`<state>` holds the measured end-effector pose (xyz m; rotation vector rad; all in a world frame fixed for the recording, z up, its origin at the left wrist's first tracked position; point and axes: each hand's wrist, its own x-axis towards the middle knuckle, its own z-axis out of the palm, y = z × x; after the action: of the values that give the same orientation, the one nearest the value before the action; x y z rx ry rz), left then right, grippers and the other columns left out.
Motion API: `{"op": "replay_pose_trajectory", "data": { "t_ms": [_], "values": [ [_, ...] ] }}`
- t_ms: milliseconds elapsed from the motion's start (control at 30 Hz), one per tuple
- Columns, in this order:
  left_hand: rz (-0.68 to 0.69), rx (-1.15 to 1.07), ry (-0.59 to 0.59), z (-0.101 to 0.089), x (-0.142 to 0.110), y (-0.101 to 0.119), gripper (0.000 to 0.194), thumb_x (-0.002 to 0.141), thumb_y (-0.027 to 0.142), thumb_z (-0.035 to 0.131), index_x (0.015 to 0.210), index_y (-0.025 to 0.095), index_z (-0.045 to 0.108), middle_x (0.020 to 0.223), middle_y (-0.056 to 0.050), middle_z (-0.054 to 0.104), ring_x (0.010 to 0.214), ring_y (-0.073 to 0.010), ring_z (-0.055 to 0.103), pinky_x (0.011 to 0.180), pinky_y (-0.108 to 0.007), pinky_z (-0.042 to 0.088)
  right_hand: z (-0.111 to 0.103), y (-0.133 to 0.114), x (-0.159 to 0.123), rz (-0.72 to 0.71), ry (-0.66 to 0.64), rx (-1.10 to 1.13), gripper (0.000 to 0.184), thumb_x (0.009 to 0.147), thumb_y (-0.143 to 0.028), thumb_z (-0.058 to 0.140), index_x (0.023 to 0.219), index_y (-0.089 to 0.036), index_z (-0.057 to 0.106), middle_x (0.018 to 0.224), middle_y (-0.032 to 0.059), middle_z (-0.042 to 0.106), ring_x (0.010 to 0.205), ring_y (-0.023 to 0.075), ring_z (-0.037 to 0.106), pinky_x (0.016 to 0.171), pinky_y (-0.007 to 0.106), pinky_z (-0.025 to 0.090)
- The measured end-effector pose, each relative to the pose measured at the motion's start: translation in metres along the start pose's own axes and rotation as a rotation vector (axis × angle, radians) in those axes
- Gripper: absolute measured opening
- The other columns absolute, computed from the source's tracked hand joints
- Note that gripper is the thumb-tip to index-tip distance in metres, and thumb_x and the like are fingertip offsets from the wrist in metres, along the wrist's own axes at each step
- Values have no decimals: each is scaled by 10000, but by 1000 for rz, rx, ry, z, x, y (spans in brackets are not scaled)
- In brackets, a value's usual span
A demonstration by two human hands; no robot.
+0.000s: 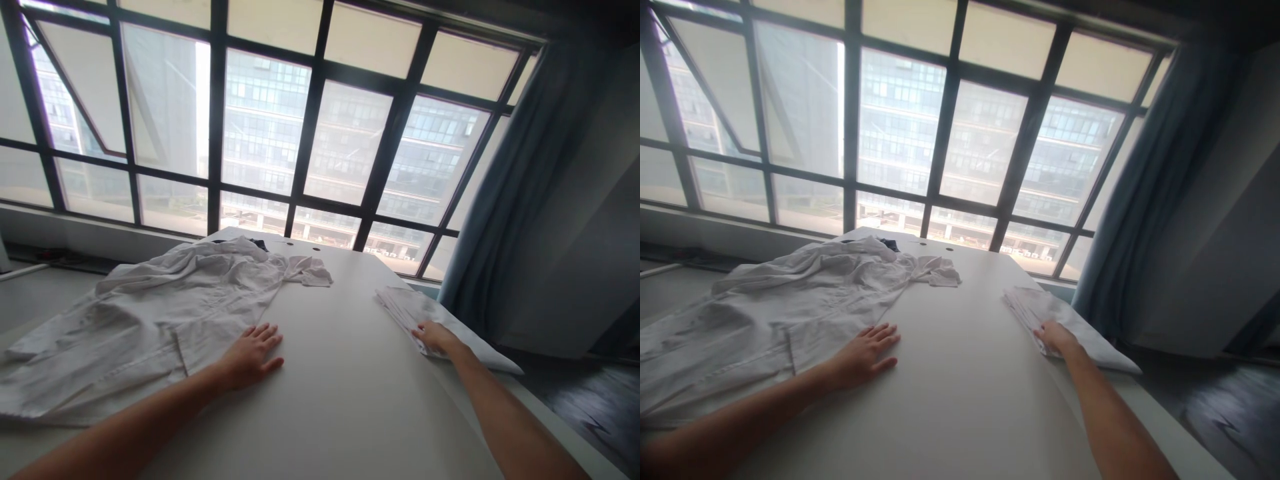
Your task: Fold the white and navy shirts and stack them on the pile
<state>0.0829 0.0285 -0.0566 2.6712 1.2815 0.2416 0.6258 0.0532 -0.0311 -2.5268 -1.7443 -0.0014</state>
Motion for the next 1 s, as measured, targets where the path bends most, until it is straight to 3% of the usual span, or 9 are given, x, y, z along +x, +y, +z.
{"op": "replay_pose_trajectory", "data": {
  "t_ms": [167,433,567,700,800,867,1000],
  "values": [
    [5,2,15,2,1,-2,624,957,556,403,1465,200,466,1572,-115,339,1471,-288,268,1201,-482,202,15,-23,-18,37,-29,-134,344,959,-200,424,1012,-73,740,1114,244,701,1054,324,672,843,373,486],
    [28,10,20,3,-1,-2,618,968,540,396,1457,168,463,1569,-140,342,1465,-288,281,1202,-474,197,21,-45,-36,29,6,-151,387,994,-286,385,1086,-142,732,1103,193,713,1045,288,669,849,361,483],
    [23,10,84,-11,-9,1,578,986,461,397,1451,124,455,1568,-153,345,1458,-265,299,1189,-412,250,23,-54,-46,34,73,-147,392,1002,-241,351,1090,-139,719,1107,189,708,1013,272,671,828,352,476],
    [-201,139,169,-34,-15,-9,561,929,442,525,1381,111,520,1444,-196,497,1350,-325,444,1062,-429,414,33,-78,-65,-34,233,-184,378,988,-183,344,1200,-147,654,1273,194,630,1205,306,547,1015,469,363],
    [-393,211,102,-45,-16,-23,423,889,422,590,1190,130,645,1257,-189,620,1182,-328,581,941,-396,486,41,-106,-80,-147,321,-195,369,977,-200,392,1284,-153,591,1334,174,592,1226,304,516,1060,472,311],
    [-445,200,69,-47,-14,-31,318,896,397,584,1051,139,686,1181,-170,651,1096,-303,628,895,-368,496,42,-122,-86,-229,321,-166,358,970,-224,421,1274,-148,595,1298,161,616,1165,291,559,1021,428,357],
    [-452,202,149,-48,-12,-37,210,920,295,553,944,128,679,1121,-157,667,1096,-291,617,865,-353,486,38,-133,-90,-304,217,-84,325,979,-248,402,1164,-152,651,1216,142,652,1117,256,590,969,363,397]
  ]
}}
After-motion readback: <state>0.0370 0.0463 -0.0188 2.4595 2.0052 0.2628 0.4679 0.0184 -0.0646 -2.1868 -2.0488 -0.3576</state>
